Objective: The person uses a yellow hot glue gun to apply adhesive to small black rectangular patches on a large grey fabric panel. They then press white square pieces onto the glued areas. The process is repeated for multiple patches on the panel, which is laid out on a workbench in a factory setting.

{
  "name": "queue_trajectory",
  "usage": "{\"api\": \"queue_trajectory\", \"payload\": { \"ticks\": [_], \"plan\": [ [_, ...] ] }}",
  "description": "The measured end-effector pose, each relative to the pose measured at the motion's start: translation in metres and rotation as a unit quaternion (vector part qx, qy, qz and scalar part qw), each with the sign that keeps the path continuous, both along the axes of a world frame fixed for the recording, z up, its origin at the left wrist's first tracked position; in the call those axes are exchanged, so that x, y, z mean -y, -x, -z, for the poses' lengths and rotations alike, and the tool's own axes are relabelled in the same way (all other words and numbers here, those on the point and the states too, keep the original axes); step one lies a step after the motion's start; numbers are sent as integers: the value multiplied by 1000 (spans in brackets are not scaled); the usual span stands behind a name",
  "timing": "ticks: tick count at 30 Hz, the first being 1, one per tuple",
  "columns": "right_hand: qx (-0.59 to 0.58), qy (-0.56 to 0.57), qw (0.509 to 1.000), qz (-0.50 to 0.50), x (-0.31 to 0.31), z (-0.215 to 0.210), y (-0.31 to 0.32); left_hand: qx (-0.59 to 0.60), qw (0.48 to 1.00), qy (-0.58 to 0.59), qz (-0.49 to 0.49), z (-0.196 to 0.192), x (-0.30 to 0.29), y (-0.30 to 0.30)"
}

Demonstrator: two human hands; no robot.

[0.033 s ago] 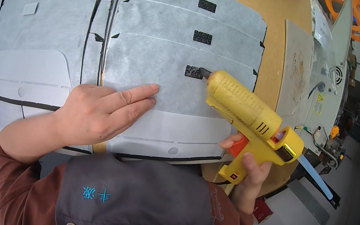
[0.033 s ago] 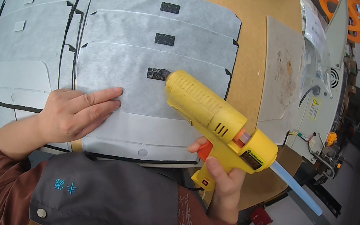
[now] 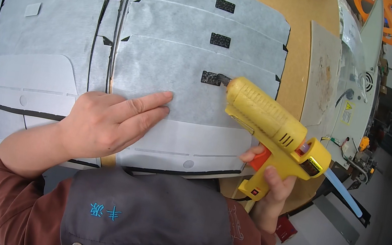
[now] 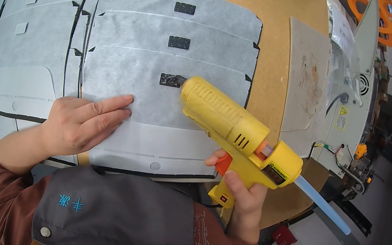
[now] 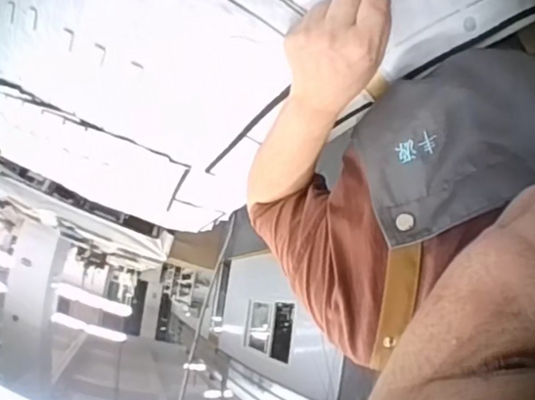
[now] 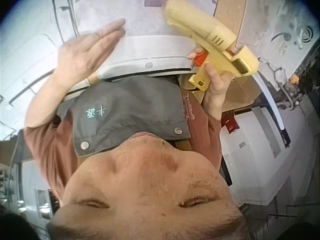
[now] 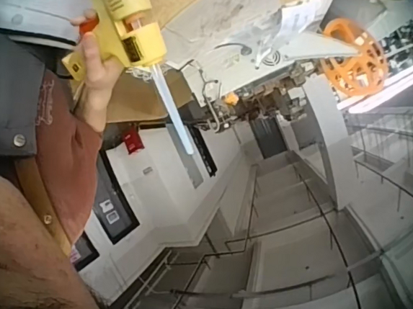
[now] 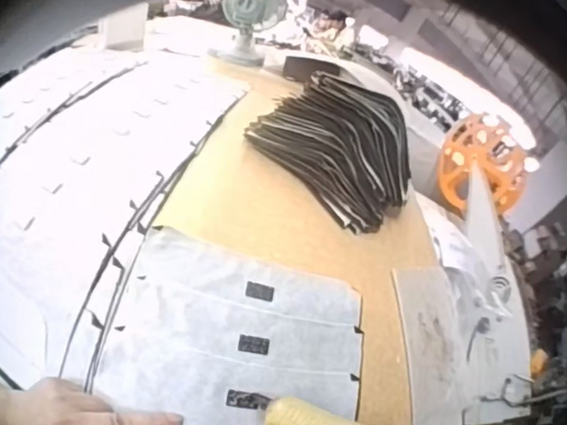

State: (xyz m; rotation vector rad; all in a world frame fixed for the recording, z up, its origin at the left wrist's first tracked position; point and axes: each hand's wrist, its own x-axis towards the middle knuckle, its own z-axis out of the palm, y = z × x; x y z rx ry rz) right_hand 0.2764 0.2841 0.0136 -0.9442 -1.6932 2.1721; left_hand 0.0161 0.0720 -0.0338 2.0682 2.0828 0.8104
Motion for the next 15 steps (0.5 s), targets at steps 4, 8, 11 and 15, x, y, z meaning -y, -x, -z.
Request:
{"api": "queue_trajectory", "payload": {
  "ticks": [4, 8, 11, 15],
  "plan": [
    [4, -20, 999, 25, 1, 3, 1, 4, 1000, 2, 0, 0, 0, 0],
    [56, -59, 994, 73, 10, 0, 9, 10, 1000, 4, 2, 1, 0, 0],
    [53, -55, 994, 73, 10, 0, 7, 10, 1000, 5, 2, 1, 0, 0],
    [-12, 12, 1000, -13, -1, 4, -10, 7, 1000, 4, 2, 0, -1, 0]
  ]
}}
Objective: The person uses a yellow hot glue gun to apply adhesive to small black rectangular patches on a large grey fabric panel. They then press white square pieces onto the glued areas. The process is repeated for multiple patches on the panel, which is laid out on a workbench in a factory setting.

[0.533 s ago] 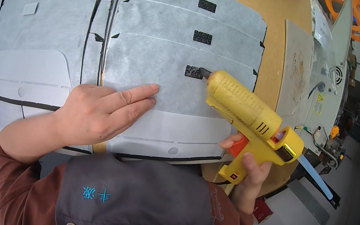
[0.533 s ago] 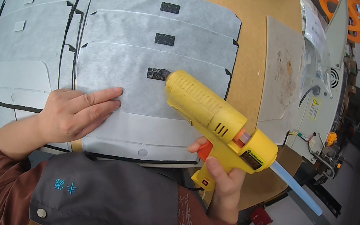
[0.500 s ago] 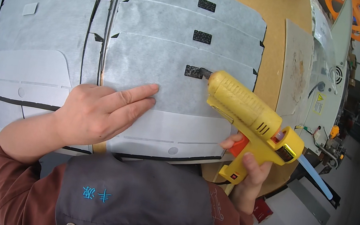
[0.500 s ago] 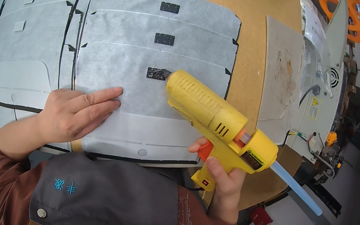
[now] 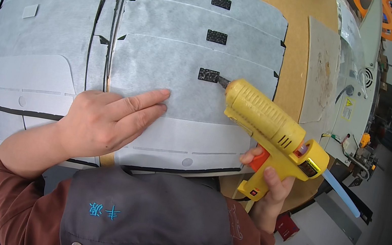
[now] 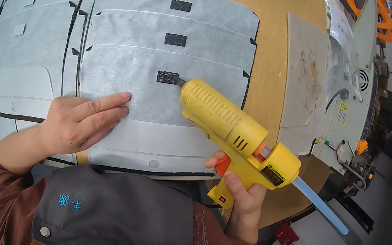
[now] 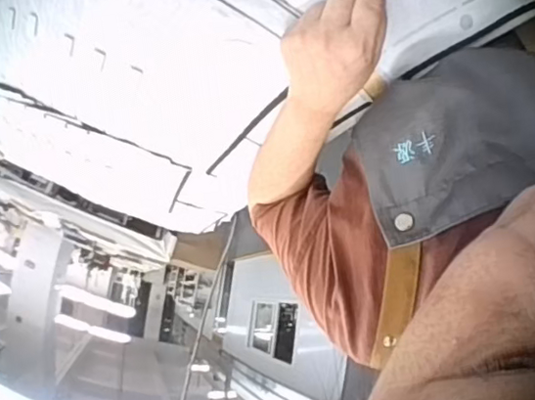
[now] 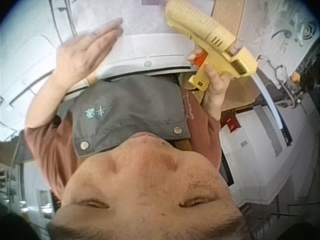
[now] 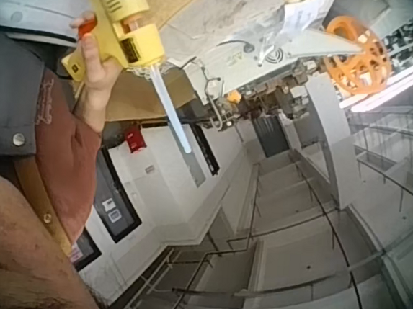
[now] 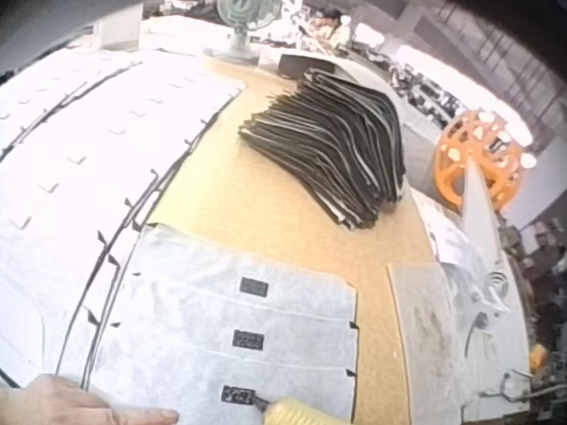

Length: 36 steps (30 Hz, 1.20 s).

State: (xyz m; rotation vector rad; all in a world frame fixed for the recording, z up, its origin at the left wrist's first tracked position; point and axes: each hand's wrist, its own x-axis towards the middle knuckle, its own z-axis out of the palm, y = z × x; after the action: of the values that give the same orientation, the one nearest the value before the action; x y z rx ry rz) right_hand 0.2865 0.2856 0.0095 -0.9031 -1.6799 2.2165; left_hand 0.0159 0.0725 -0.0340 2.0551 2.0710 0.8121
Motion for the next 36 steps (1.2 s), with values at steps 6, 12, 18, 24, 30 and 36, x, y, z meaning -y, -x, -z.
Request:
{"api": "queue_trajectory", "payload": {
  "ticks": [6, 12, 18, 24, 30, 36],
  "plan": [
    [7, 1, 1000, -5, 2, 0, -3, 3, 1000, 6, 2, -1, 0, 0],
    [14, 2, 1000, 8, 7, -6, 6, 7, 1000, 5, 1, 0, 1, 0],
    [88, -66, 991, 70, 17, -10, 29, 2, 1000, 5, 0, 0, 1, 1],
    [15, 8, 1000, -15, 2, -5, 19, 5, 1000, 5, -1, -1, 1, 0],
    [5, 17, 1000, -18, 2, -4, 17, 0, 1000, 7, 2, -2, 1, 0],
    [8, 0, 999, -33, 3, -5, 10, 2, 1000, 6, 1, -2, 0, 0]
  ]
}}
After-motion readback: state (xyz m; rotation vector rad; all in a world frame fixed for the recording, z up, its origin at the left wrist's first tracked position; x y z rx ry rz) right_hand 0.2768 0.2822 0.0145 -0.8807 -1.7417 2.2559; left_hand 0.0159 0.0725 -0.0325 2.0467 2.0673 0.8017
